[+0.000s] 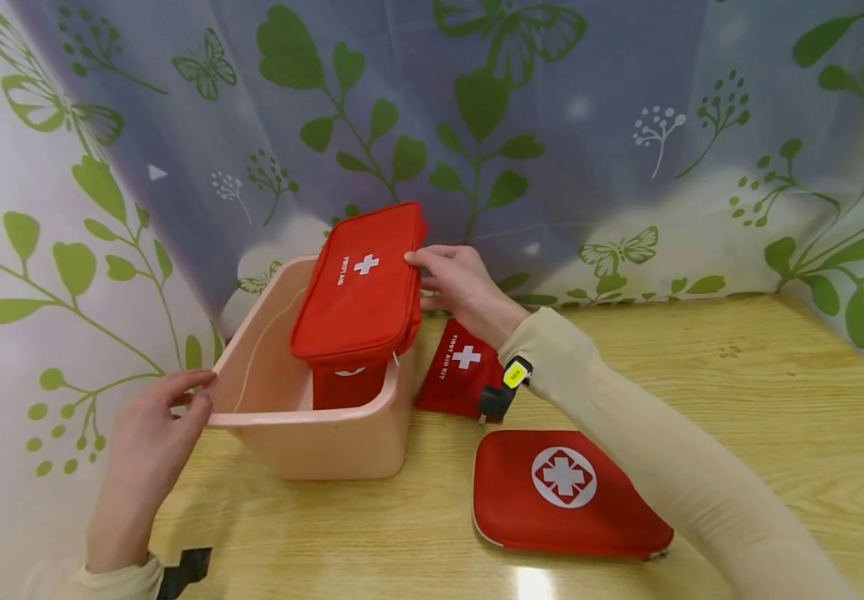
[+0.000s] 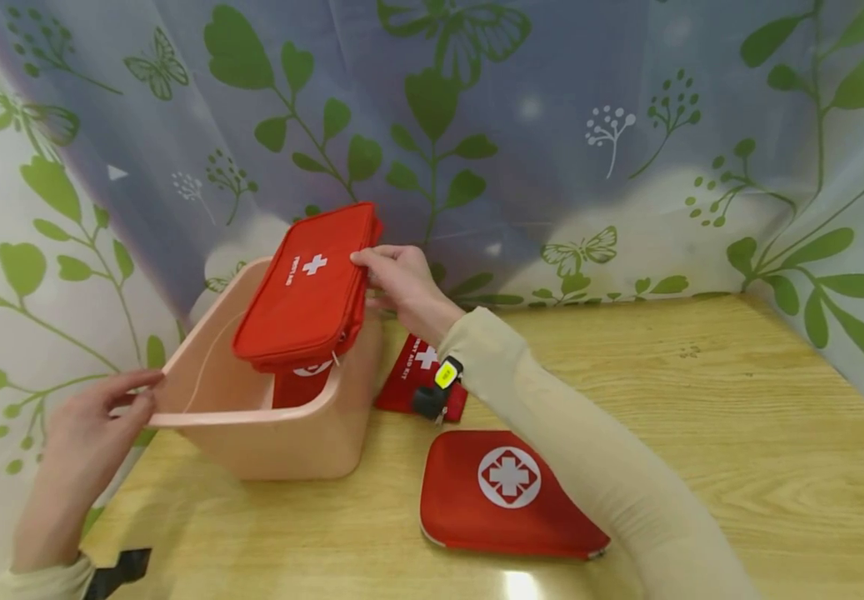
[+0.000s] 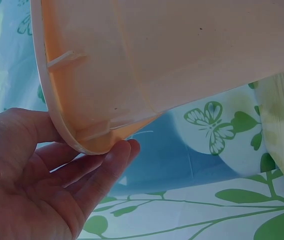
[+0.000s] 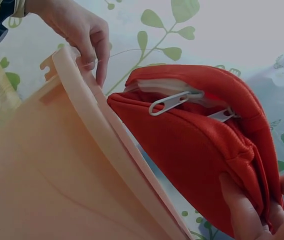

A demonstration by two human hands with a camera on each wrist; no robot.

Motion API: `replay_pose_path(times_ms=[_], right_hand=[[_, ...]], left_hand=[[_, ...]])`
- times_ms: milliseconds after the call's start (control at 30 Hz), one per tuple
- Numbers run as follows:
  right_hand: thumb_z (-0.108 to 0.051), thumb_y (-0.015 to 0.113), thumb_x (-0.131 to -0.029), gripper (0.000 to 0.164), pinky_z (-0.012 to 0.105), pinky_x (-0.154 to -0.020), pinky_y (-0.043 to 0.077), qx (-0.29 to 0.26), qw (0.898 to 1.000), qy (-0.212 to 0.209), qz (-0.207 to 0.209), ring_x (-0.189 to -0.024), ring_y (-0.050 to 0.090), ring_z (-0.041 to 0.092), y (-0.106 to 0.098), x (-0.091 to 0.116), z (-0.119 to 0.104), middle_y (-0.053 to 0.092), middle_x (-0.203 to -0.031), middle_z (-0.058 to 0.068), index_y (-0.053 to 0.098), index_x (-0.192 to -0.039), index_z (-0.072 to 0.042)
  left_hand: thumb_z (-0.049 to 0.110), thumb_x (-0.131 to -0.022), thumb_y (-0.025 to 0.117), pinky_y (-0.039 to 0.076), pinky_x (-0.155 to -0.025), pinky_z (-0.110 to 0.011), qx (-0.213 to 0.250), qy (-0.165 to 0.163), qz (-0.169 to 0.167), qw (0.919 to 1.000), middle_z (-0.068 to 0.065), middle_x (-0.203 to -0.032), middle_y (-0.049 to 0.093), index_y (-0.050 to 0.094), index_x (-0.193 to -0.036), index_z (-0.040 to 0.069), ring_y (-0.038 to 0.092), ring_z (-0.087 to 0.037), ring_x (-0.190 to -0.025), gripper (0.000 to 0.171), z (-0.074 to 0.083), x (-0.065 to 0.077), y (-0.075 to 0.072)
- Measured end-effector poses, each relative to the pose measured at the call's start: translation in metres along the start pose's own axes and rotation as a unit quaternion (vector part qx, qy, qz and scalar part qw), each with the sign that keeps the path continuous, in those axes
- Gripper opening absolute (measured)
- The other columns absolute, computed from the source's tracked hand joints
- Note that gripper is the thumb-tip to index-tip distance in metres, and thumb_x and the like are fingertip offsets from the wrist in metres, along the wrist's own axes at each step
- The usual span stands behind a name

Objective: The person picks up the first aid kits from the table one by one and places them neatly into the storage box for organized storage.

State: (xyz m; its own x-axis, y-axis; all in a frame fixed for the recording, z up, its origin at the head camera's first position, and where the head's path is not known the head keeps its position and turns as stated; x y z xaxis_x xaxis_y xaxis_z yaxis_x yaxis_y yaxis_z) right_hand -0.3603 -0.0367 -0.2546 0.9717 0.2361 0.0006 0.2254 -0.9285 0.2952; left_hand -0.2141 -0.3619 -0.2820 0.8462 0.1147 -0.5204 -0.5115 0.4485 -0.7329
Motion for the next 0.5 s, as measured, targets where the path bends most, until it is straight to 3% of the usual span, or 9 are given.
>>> replay_pose_path(times_ms=[233, 433, 500], right_hand=[[-0.016, 0.063, -0.096, 0.022, 0.03, -0.063, 0.057, 0.047, 0.999, -0.002, -0.007, -0.086, 0.069, 0.024, 0.012, -0.005, 0.001, 0.069, -0.107, 0.015, 0.068, -0.106, 0.002], [-0.015, 0.063, -0.095, 0.026, 0.029, -0.06, 0.056, 0.065, 0.998, 0.005, -0.015, -0.081, 0.07, 0.021, 0.023, -0.009, 0.005, 0.071, -0.104, 0.014, 0.068, -0.115, 0.001], [-0.014, 0.063, -0.096, 0.026, 0.03, -0.063, 0.057, 0.072, 0.997, 0.008, -0.021, -0.08, 0.071, 0.022, 0.026, -0.01, 0.006, 0.072, -0.103, 0.015, 0.067, -0.116, 0.001]], left_hand=[[0.011, -0.094, 0.055, 0.04, -0.055, -0.015, 0.005, -0.007, -0.004, 1.0, -0.018, -0.117, 0.067, 0.071, -0.115, 0.001, 0.063, -0.03, -0.089, 0.028, -0.001, 0.001, 0.001], [0.013, -0.095, 0.055, 0.042, -0.055, -0.016, 0.011, -0.016, -0.003, 0.9998, -0.016, -0.116, 0.068, 0.072, -0.116, 0.004, 0.061, -0.015, -0.084, 0.028, 0.0, 0.002, 0.0], [0.012, -0.095, 0.055, 0.042, -0.056, -0.014, 0.018, -0.015, -0.003, 0.9997, -0.017, -0.116, 0.067, 0.071, -0.116, 0.003, 0.063, -0.018, -0.086, 0.028, 0.0, 0.002, 0.0]])
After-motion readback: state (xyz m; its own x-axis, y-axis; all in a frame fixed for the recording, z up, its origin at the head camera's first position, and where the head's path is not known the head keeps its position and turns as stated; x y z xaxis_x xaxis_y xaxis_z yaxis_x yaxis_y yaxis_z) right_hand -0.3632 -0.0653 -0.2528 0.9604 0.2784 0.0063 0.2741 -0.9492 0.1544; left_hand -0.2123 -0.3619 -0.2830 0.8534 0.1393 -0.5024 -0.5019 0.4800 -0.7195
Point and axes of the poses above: each hand's wrist, its own x-axis away from the middle knuckle, its own y-axis out of the palm, z = x × y, the point moved 5 cm from there along -x, towards the middle knuckle
